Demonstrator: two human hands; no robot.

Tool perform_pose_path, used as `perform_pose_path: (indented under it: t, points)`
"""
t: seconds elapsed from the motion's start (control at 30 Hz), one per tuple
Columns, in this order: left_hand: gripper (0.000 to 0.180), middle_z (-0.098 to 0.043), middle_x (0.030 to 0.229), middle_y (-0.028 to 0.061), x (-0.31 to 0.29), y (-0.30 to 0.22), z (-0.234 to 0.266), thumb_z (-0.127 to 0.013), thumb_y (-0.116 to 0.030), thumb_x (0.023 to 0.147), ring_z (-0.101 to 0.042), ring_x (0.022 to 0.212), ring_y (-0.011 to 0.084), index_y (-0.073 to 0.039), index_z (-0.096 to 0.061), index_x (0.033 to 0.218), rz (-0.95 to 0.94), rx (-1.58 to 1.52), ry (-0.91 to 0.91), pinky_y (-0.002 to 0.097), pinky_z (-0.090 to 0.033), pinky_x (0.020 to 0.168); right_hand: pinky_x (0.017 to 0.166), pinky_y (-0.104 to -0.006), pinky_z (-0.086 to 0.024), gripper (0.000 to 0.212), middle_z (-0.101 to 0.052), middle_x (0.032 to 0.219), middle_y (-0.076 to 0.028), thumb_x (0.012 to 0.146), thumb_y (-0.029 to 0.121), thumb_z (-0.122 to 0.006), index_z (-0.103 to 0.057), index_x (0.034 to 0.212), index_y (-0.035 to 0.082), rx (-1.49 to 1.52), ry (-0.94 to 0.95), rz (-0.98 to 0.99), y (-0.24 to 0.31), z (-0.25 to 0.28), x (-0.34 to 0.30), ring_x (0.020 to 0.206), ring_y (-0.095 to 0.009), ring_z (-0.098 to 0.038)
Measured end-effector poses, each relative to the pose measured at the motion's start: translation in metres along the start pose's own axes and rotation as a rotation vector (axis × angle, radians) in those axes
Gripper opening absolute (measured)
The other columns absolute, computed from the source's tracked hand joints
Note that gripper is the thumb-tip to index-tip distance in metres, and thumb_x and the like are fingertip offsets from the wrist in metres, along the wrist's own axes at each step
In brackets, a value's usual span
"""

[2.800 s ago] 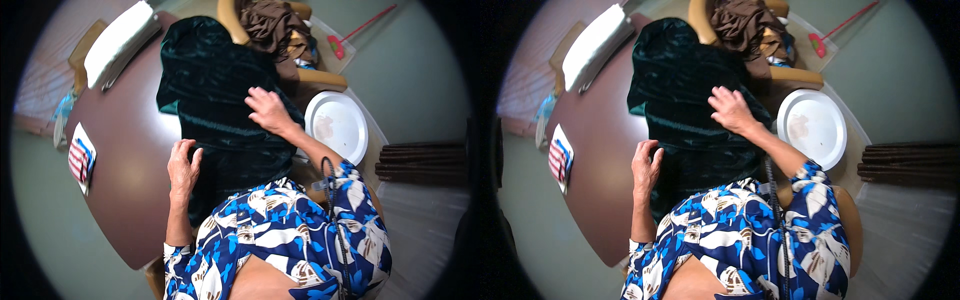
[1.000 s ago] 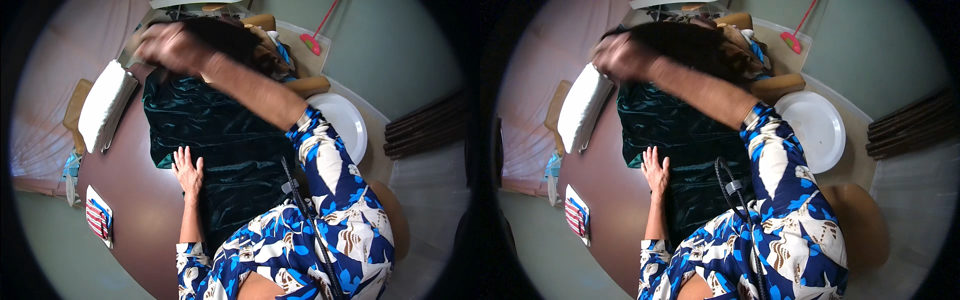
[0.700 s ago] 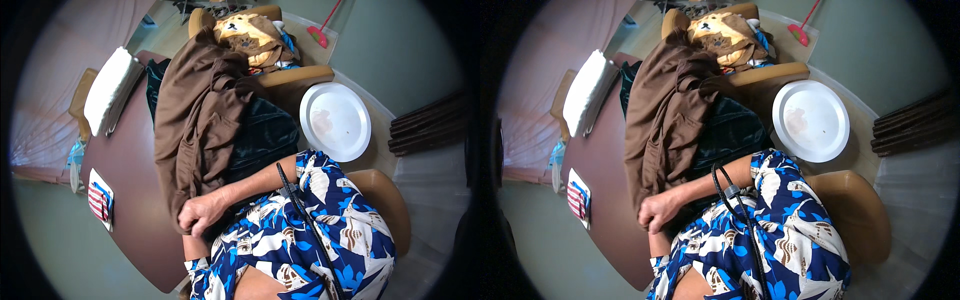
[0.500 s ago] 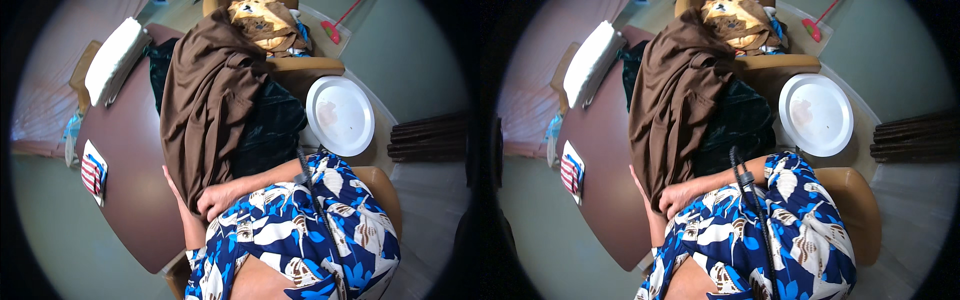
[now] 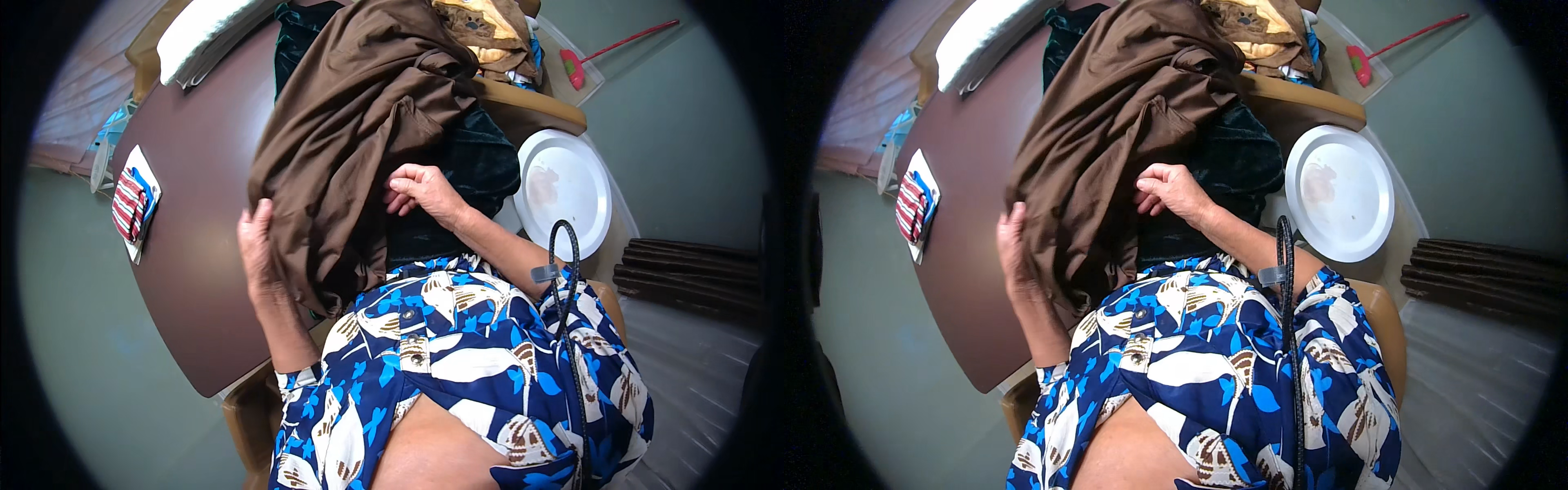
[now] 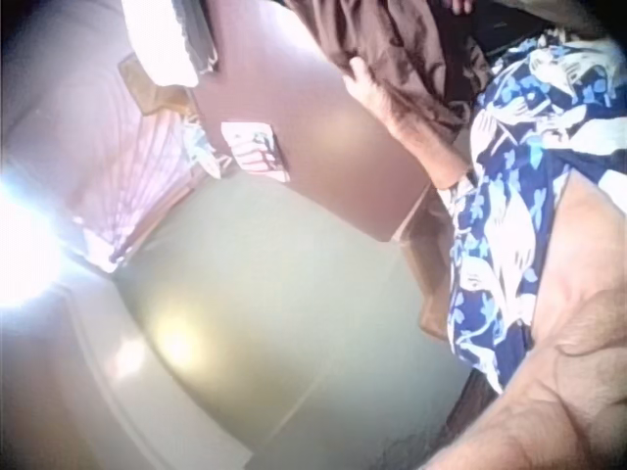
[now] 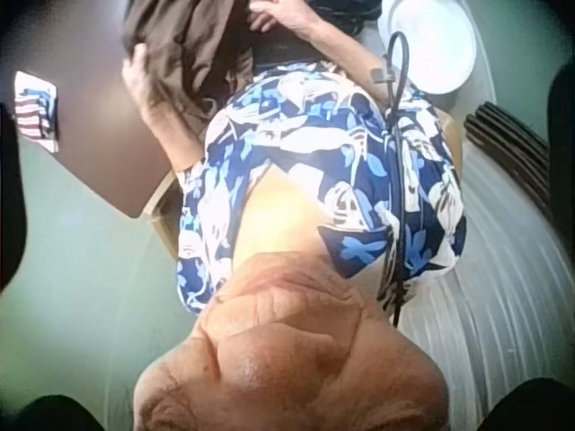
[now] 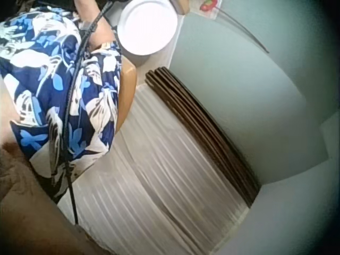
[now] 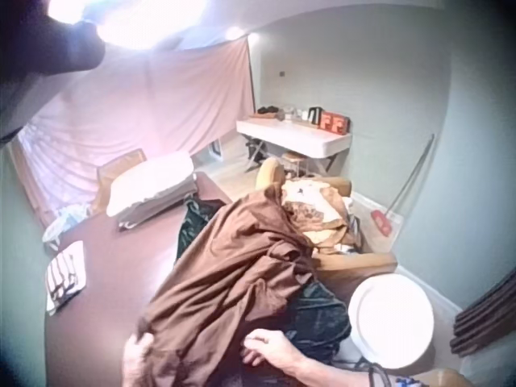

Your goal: The person folds a white towel and places it on the table. They then unfold and refold a dark green velvet cloth, followed by unfolding and refolding a brown cloth. The person handles each item one at a time on a brown table.

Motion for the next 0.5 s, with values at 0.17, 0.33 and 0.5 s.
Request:
perform_pose_path:
  t: [0.17,0.33,0.5]
  points:
    - [0.025,-0.057,0.097,0.0100,-0.017,-0.076,0.030,-0.046,-0.012,0.086,-0.056,0.084,0.0138,0.003,-0.048,0.107,-0.222,-0.064,0.114,0.0232,-0.044,0.077,0.061,-0.0287,-0.049,0.027,-0.059,0.089,-0.012,0.081,0.022,-0.051,-0.051,0.101,0.004,0.173,-0.047,-0.030,0.000,0.002,-0.001,0.076,-0.021,-0.060]
    - [0.027,-0.057,0.093,0.0090,0.031,-0.025,0.131,-0.046,-0.017,0.087,-0.055,0.081,0.0140,0.003,-0.051,0.103,-0.217,0.445,0.027,0.0258,-0.045,0.072,0.073,-0.0415,-0.049,0.033,-0.053,0.106,-0.009,0.082,0.028,-0.052,-0.046,0.110,0.011,0.559,-0.033,-0.053,-0.022,0.012,0.004,0.096,-0.022,-0.052]
    - [0.037,-0.053,0.104,0.0137,-0.015,-0.030,0.038,-0.058,-0.016,0.074,-0.052,0.096,0.0212,-0.001,-0.052,0.107,-0.453,0.893,-0.077,0.0307,-0.041,0.082,0.083,-0.0481,-0.043,0.037,-0.048,0.115,-0.010,0.083,0.027,-0.050,-0.043,0.116,0.012,0.614,0.030,-0.025,-0.036,0.018,0.009,0.105,-0.026,-0.046]
Point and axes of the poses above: each hand's wrist, its own x-axis towards the middle knuckle, its own z-axis out of the back of the hand, y = z × x, the point moved 8 cm from there along x, towards the middle knuckle
